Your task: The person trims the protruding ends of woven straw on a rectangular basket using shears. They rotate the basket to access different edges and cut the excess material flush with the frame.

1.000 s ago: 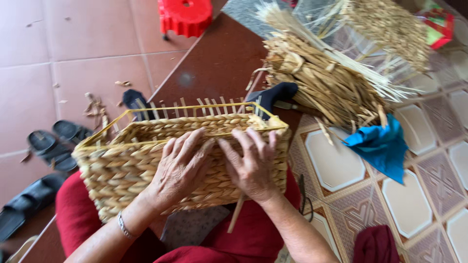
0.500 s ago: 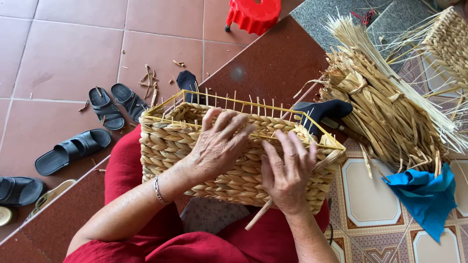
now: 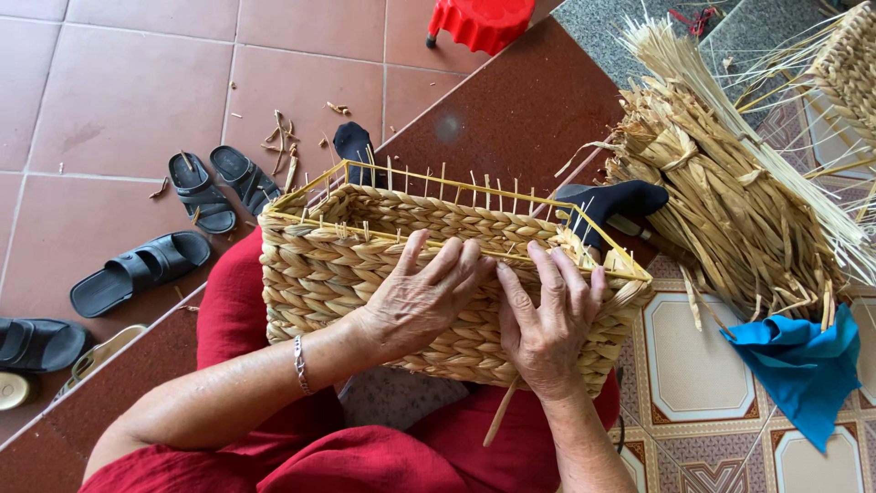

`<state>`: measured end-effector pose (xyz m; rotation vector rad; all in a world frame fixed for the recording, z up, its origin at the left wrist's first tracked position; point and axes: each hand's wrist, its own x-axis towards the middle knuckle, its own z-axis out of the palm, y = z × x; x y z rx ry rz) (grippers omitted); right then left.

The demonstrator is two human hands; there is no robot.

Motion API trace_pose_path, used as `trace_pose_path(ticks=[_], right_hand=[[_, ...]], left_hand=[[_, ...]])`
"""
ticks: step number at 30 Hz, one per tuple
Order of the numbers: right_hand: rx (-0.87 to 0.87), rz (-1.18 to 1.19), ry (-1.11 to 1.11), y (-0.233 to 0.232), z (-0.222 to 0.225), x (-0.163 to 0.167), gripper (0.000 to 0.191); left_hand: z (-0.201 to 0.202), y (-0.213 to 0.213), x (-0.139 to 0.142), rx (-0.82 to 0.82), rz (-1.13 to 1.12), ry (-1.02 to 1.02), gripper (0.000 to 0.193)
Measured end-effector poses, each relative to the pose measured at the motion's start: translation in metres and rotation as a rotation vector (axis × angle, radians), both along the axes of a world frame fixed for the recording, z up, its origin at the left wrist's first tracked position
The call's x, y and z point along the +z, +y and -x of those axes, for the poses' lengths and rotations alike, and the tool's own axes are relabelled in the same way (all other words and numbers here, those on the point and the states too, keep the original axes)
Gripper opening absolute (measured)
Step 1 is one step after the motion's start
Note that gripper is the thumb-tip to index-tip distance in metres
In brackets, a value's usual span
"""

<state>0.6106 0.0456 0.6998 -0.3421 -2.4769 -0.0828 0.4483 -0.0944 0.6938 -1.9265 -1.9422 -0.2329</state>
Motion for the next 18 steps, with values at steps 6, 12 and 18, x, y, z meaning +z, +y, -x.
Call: trace_pose_path(ticks=[6,12,18], right_hand=[[-0.017,-0.013,-0.015,-0.003,0.0,-0.006,0.035],[-0.019,-0.028,-0.017,-0.007,-0.001,-0.003,0.043],[-0.051,-0.044,-0.109,-0.009,0.003,0.001,0.051]], left_hand=[[-0.008,0.007,0.0,0.054,0.05,-0.06,0.067],[0.003,-0.026,0.006,-0.041,-0.129,-0.194,0.068],[0.036,-0.073,0.01,0.001,-0.358,-0.4,0.052]])
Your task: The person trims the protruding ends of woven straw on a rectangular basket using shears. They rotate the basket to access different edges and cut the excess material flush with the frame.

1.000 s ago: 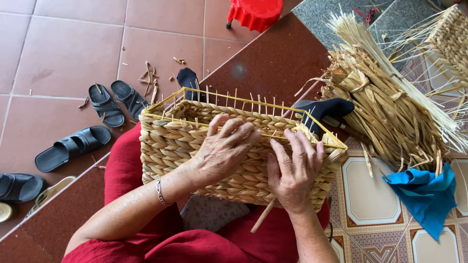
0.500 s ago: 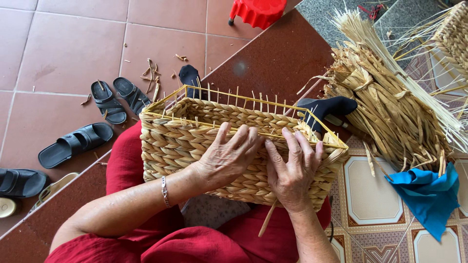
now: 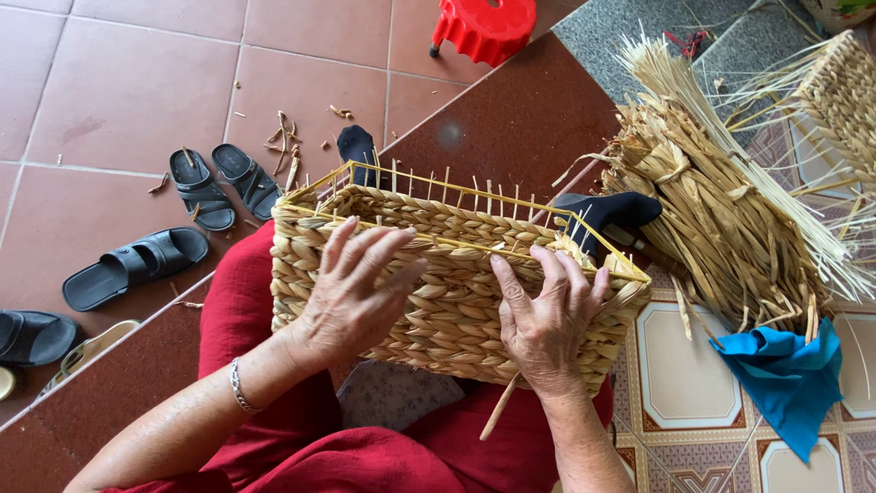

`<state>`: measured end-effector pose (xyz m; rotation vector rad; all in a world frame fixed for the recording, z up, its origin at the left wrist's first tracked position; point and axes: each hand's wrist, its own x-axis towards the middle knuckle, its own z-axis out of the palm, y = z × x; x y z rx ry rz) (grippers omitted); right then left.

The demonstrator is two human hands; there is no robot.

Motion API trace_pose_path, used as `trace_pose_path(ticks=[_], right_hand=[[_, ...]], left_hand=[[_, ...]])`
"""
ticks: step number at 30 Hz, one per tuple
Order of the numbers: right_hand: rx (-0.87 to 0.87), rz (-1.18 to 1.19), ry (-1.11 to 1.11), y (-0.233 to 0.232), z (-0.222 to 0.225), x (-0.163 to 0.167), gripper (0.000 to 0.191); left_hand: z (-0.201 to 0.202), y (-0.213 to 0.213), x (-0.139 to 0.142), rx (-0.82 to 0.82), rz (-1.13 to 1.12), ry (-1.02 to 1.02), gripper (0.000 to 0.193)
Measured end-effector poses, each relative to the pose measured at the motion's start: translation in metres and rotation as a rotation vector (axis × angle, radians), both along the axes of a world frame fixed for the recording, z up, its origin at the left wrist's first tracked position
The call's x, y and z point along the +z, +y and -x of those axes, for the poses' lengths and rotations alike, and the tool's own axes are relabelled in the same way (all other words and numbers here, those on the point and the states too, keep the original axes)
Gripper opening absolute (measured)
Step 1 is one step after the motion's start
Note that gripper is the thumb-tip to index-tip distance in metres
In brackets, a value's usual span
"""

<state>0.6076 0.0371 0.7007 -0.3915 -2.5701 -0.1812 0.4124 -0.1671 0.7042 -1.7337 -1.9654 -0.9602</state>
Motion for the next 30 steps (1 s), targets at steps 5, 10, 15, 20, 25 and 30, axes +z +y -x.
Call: trace_pose_path(ticks=[5,10,15,20,25,30], right_hand=[[-0.018,-0.018,0.035,-0.009,0.008,0.004,0.05],[0.15,0.059,0.144,-0.029,0.034,0.0,0.045],[0.233,0.1,0.052,-0.048,0.058,0.007,0.045],[0.253,0.101,0.032,-0.052,0.077,0.02,0.048],[0.224,0.054,-0.004,-0.054,0.085,0.019,0.05],[0.206,0.004,-0.016,-0.051,0.088,0.009,0.048]], left_hand=[[0.019,-0.002,0.008,0.017,0.054,-0.002,0.064],[0.038,0.019,0.008,0.005,0.18,0.141,0.067],[0.05,0.014,0.005,-0.017,0.268,0.235,0.063],[0.062,0.004,-0.003,-0.126,0.232,0.193,0.064],[0.064,-0.005,-0.016,-0.112,0.154,0.075,0.062],[0.063,-0.019,-0.019,-0.061,0.049,-0.072,0.069]])
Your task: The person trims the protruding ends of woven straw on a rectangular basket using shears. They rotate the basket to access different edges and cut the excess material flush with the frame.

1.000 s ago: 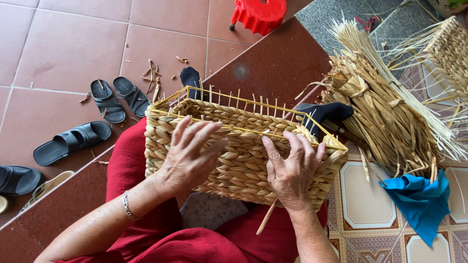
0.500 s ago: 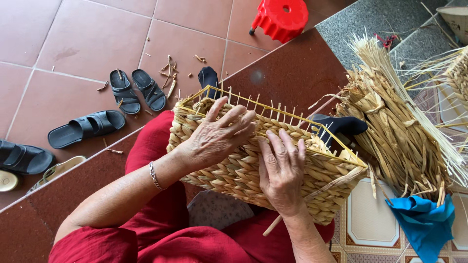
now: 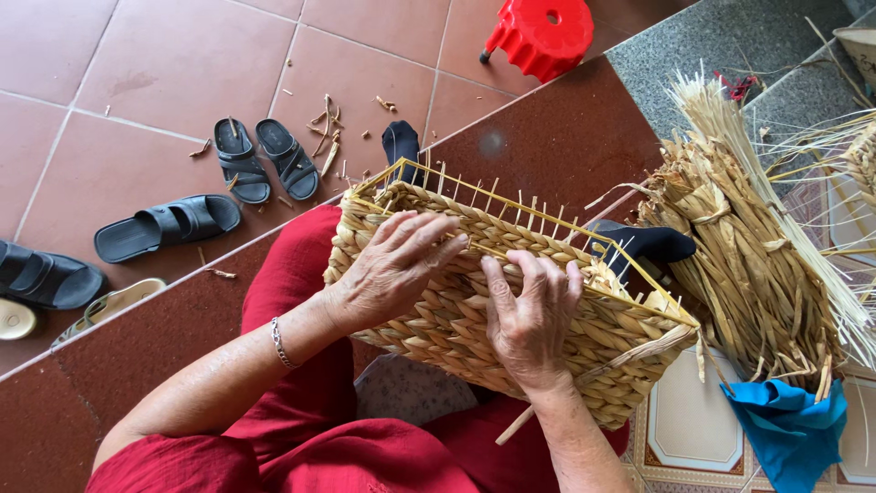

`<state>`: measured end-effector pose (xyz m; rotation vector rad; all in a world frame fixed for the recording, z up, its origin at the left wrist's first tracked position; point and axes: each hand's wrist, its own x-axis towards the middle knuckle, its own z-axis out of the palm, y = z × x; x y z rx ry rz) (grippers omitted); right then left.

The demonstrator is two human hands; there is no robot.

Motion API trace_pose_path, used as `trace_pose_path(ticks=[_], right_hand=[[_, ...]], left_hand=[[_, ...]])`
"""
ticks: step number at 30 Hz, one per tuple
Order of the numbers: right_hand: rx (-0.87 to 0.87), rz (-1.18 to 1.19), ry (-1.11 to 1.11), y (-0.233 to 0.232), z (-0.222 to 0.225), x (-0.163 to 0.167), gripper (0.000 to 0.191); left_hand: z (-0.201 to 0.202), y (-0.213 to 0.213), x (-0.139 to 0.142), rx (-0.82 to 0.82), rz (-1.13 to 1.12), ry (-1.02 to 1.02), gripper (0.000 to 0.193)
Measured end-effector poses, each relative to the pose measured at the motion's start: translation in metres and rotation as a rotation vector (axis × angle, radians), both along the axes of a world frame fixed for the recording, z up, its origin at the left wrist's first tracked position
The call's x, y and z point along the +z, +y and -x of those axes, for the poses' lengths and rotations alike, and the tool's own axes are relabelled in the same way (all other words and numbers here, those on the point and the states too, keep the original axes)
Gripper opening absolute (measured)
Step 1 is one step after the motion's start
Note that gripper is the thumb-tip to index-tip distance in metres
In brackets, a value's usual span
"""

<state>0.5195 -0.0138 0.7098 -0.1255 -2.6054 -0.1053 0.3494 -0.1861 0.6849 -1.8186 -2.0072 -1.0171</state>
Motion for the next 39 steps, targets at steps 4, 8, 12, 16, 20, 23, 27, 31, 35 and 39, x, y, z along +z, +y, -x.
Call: trace_pose_path(ticks=[4,8,12,16,20,23,27,31,35,39], right_hand=[[-0.038,-0.038,-0.009,-0.002,0.003,-0.01,0.044],[-0.046,-0.051,0.001,-0.009,0.005,-0.01,0.039],[-0.005,-0.022,0.048,-0.017,0.003,0.002,0.041],[-0.02,0.013,0.009,-0.028,0.009,0.007,0.043],[-0.042,0.063,0.013,-0.036,0.019,0.004,0.044],[-0.032,0.11,0.039,-0.035,0.025,0.001,0.045],[-0.023,0.109,-0.007,-0.031,0.026,0.0,0.046],[-0.014,0.088,-0.05,-0.028,0.027,0.0,0.048],[-0.023,0.047,-0.046,-0.027,0.037,-0.002,0.04],[-0.052,0.01,-0.043,-0.032,0.04,-0.004,0.037]], left_hand=[[-0.006,-0.016,0.003,0.144,-0.169,-0.001,0.052],[-0.005,-0.04,0.007,0.215,-0.177,-0.135,0.047],[0.002,-0.051,0.008,0.211,-0.182,-0.177,0.048],[0.004,-0.046,0.005,0.24,-0.221,-0.236,0.046],[0.003,-0.037,0.002,0.299,-0.171,-0.214,0.042],[0.003,-0.033,-0.002,0.304,-0.129,-0.146,0.05],[0.004,-0.03,-0.012,0.294,-0.095,-0.121,0.055],[0.013,-0.03,-0.02,0.246,-0.102,-0.085,0.053],[0.018,-0.031,-0.022,0.28,0.015,0.129,0.056],[0.006,-0.02,-0.025,0.427,0.113,0.241,0.059]])
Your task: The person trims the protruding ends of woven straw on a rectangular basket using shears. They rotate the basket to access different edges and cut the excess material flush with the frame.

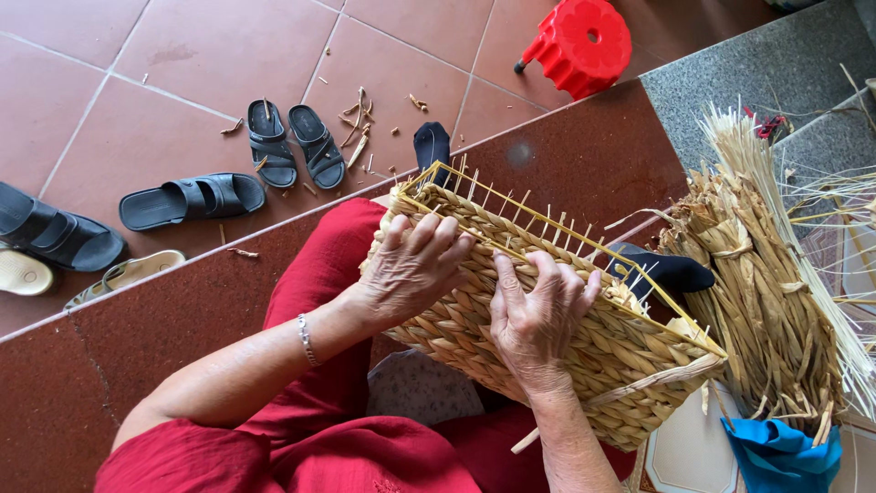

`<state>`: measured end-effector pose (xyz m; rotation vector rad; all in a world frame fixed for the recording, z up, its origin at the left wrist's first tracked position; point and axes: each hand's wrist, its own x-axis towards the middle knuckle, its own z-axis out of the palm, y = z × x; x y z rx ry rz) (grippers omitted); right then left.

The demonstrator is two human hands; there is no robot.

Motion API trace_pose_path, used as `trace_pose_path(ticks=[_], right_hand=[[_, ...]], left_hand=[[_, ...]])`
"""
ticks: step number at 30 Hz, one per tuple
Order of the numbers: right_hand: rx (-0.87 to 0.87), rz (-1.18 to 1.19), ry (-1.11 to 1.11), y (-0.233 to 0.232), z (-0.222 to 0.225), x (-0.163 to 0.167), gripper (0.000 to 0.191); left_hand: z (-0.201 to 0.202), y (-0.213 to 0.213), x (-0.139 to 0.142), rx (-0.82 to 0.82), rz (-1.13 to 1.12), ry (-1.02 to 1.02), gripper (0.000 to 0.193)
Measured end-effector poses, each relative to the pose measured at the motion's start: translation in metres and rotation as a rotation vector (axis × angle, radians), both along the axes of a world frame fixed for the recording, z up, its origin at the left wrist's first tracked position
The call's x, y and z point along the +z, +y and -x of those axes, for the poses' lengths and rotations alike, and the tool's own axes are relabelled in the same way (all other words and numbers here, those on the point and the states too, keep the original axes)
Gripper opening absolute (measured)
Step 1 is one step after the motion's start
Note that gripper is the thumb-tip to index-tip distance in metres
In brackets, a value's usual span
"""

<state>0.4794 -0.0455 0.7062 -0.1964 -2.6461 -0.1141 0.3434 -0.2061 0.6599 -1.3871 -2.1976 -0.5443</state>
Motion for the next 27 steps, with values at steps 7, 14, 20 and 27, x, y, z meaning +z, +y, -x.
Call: trace_pose_path(ticks=[7,14,20,27], right_hand=[[0.057,-0.047,0.048,-0.008,0.004,0.003,0.043],[0.031,-0.044,-0.04,-0.016,0.011,-0.002,0.046],[0.025,-0.07,-0.063,-0.014,0.021,-0.001,0.042],[0.115,-0.044,-0.059,-0.012,0.023,0.002,0.039]], left_hand=[[-0.01,0.0,-0.001,0.033,-0.029,-0.04,0.069],[-0.003,-0.027,0.006,-0.126,-0.226,-0.247,0.055],[0.013,-0.047,0.006,-0.109,-0.4,-0.375,0.046],[0.023,-0.049,0.01,-0.096,-0.434,-0.359,0.049]])
